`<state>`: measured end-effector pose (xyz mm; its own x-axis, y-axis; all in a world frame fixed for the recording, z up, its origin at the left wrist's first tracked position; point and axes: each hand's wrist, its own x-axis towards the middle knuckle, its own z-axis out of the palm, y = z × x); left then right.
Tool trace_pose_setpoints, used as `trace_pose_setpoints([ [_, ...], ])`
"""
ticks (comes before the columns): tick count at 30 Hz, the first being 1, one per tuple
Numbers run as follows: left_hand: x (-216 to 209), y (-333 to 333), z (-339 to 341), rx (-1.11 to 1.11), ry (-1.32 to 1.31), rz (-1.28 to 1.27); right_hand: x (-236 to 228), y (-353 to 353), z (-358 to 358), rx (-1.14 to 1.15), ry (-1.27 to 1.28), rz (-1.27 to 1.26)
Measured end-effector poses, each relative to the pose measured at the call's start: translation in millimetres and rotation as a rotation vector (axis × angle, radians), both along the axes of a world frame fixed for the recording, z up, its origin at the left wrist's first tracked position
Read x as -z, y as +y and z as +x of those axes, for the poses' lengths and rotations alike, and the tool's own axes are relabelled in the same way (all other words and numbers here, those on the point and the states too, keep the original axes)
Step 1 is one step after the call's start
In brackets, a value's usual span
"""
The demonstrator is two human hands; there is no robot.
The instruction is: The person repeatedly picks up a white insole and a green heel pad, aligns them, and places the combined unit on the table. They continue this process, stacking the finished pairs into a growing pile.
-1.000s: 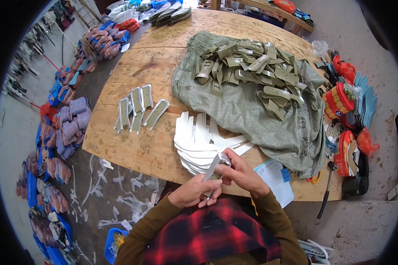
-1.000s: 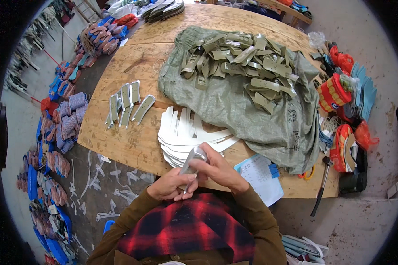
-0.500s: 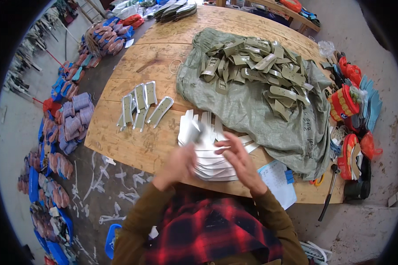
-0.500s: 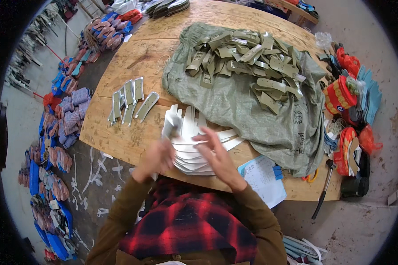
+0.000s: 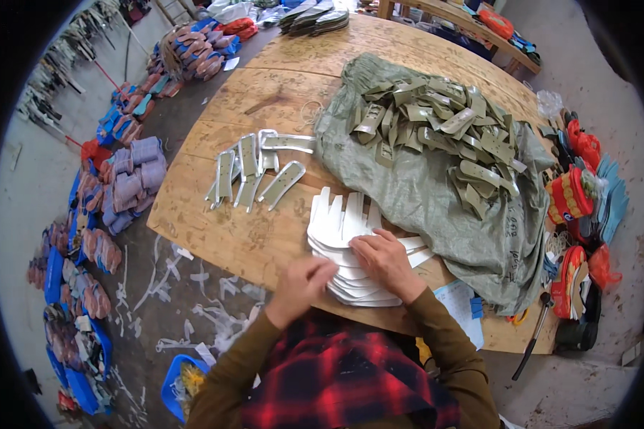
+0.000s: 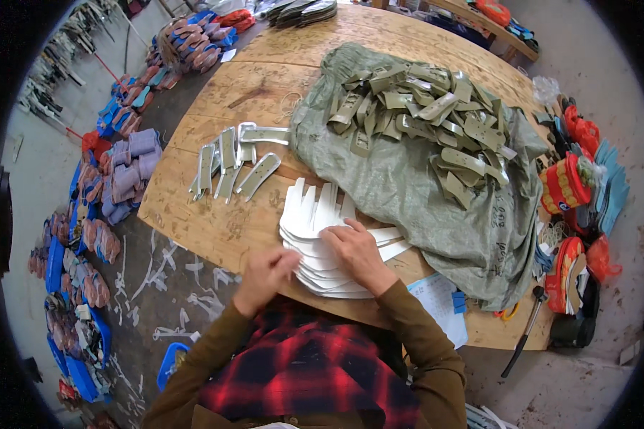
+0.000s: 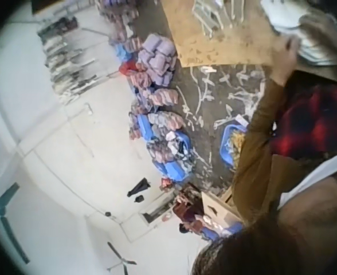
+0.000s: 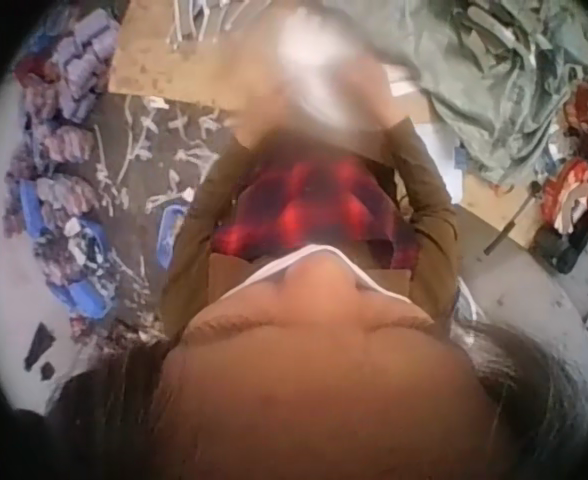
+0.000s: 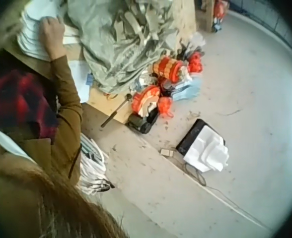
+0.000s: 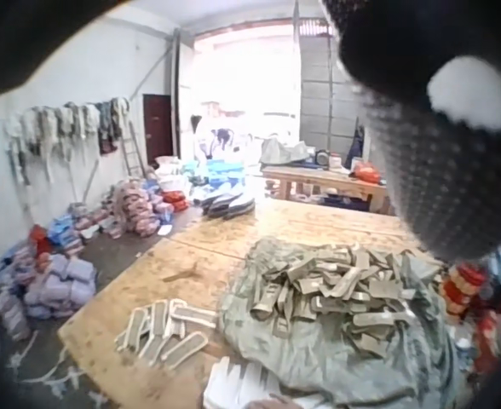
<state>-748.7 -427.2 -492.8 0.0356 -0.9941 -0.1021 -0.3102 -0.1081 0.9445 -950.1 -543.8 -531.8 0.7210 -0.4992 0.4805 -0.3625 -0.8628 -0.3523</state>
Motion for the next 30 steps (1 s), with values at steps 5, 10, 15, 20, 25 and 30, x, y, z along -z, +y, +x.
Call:
trace_pose_setpoints([
  [5, -5, 3, -45, -0.072, 1.071, 0.266, -56, 8, -5, -0.034, -0.159, -0.07],
  [10, -13, -28, -46, 0.004, 1.208, 0.318, -86, 3, -54, 0.049, -0.121, -0.092],
  [15, -26, -41, -73, -0.038, 1.22, 0.362, -69, -93, -160, 0.762, -0.122, -0.073],
  [20, -18, -37, -66, -0.198, 1.483, 0.316, -53, -131, -181, 0.812, 0.513, 0.153],
  [25, -19, -36, -70, -0.111, 1.841, 0.396, -30, -119, -190, 0.744, 0.259, 0.092],
  [30, -21, -27, -74, -0.064, 1.714, 0.397, -21, -104, -186, 0.549, 0.24, -0.025],
])
